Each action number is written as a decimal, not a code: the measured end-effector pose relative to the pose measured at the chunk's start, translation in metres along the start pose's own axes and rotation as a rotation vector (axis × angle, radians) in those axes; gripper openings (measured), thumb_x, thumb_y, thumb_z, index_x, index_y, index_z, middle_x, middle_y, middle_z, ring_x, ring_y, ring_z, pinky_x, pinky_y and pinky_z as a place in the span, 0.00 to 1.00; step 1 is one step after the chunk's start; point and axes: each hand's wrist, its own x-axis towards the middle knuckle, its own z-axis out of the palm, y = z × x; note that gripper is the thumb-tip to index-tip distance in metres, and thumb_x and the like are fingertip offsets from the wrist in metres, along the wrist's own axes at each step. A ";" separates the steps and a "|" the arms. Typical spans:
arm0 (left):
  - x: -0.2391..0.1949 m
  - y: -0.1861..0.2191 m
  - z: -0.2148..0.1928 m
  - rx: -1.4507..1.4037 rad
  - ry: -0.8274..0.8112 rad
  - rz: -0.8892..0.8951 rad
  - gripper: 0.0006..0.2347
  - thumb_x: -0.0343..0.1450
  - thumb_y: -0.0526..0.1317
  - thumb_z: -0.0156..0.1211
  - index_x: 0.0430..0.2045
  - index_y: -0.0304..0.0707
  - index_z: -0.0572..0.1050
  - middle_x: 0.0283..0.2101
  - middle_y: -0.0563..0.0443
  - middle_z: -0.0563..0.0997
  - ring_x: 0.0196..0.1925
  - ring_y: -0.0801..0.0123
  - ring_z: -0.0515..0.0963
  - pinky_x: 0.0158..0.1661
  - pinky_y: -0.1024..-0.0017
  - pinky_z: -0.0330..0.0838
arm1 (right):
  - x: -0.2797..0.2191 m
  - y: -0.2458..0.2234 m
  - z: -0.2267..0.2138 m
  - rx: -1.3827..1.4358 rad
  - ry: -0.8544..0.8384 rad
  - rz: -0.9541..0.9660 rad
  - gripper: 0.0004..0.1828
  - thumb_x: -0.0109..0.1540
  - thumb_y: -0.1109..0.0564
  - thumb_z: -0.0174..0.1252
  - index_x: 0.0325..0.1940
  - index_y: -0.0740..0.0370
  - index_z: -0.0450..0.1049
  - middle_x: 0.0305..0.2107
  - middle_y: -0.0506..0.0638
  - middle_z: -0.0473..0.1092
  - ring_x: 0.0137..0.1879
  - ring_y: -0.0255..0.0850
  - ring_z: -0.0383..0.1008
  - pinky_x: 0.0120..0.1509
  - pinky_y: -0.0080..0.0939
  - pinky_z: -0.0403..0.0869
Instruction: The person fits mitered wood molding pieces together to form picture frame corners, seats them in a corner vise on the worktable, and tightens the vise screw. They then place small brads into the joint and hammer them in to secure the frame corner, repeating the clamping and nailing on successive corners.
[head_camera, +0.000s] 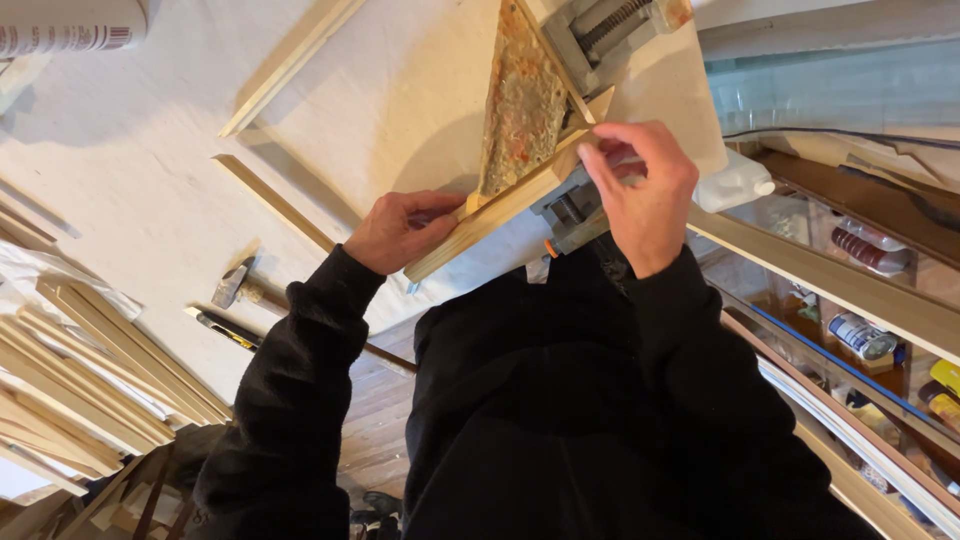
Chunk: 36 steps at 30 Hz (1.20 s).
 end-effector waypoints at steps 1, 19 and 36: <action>0.001 0.001 -0.001 -0.006 0.005 0.001 0.16 0.73 0.40 0.59 0.54 0.34 0.78 0.40 0.48 0.86 0.40 0.74 0.84 0.45 0.73 0.80 | 0.006 0.002 0.002 -0.014 0.021 0.008 0.09 0.66 0.66 0.69 0.49 0.66 0.77 0.40 0.54 0.74 0.41 0.40 0.79 0.43 0.36 0.77; 0.001 -0.003 -0.001 0.007 0.011 0.042 0.16 0.73 0.40 0.59 0.54 0.34 0.78 0.40 0.48 0.86 0.39 0.75 0.84 0.44 0.73 0.80 | 0.020 -0.004 -0.011 -0.296 -0.163 -0.176 0.08 0.66 0.67 0.68 0.44 0.66 0.74 0.36 0.52 0.71 0.39 0.41 0.77 0.37 0.36 0.75; 0.000 0.001 -0.001 0.007 0.015 0.004 0.16 0.73 0.41 0.60 0.54 0.34 0.78 0.40 0.47 0.87 0.40 0.75 0.85 0.45 0.72 0.80 | 0.019 0.006 -0.006 -0.353 -0.073 -0.327 0.08 0.66 0.66 0.69 0.45 0.61 0.77 0.39 0.49 0.72 0.38 0.41 0.79 0.39 0.37 0.76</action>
